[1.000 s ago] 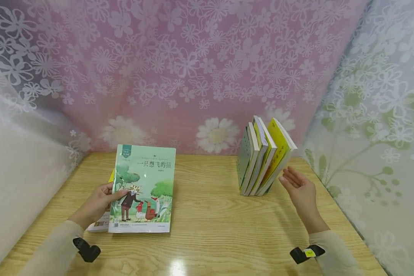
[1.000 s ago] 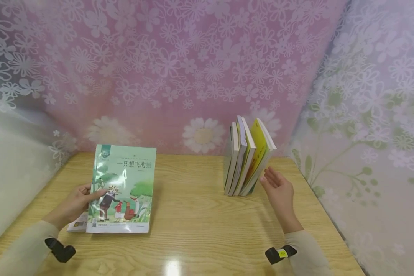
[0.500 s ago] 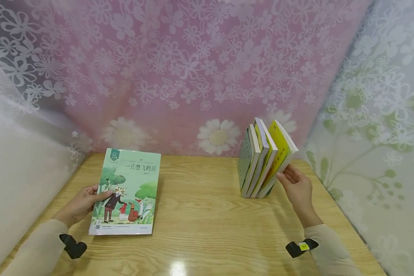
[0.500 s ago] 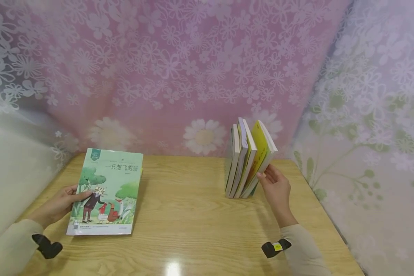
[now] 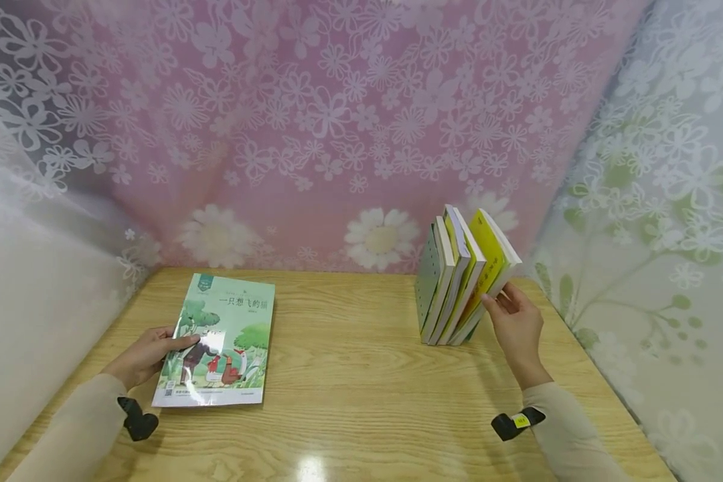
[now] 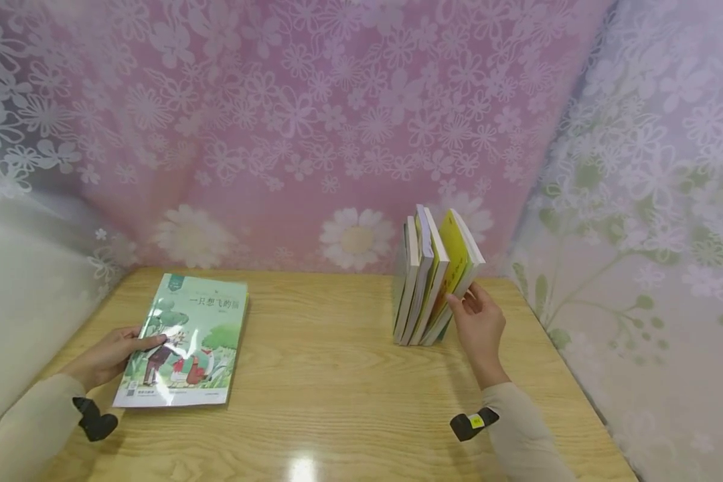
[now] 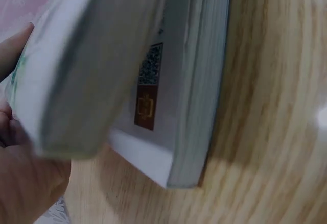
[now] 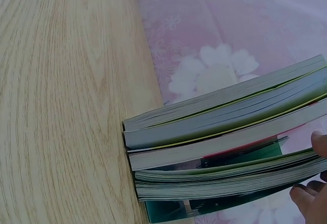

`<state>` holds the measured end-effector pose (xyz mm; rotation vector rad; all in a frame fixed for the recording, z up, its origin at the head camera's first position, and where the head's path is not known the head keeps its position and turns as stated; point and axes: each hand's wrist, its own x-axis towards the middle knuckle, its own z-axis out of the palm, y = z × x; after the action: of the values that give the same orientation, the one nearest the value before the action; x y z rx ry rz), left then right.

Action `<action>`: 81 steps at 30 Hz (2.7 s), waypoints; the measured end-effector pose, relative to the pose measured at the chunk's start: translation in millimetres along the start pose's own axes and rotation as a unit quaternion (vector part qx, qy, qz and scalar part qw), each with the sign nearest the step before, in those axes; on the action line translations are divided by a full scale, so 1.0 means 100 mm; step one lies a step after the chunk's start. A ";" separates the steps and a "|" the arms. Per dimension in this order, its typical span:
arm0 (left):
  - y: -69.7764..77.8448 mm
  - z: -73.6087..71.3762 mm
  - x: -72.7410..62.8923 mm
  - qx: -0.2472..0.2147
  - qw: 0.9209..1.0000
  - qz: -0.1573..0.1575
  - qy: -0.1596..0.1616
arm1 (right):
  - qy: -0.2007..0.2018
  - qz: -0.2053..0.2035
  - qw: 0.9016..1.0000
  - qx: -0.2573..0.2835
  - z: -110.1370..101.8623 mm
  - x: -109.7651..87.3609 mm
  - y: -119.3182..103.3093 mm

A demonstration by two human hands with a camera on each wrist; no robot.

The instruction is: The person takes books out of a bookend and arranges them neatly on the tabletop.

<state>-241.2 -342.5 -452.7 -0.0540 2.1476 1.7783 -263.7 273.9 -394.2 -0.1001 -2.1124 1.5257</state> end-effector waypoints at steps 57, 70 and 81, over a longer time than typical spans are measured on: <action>-0.16 0.31 -0.03 0.242 0.945 -0.045 0.216 | 0.029 -0.093 0.988 -0.118 -0.04 -0.24 0.06; -0.07 0.28 -0.06 0.245 0.947 -0.019 0.207 | 0.031 -0.063 0.990 -0.124 -0.07 -0.30 0.04; 0.13 0.31 -0.13 0.202 0.963 0.008 0.179 | 0.028 -0.049 0.990 -0.126 -0.22 -0.41 0.01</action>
<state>-224.7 -312.8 -441.0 -0.2761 2.7354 1.3833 -218.8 278.2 -405.5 -0.1258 -2.2225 1.1819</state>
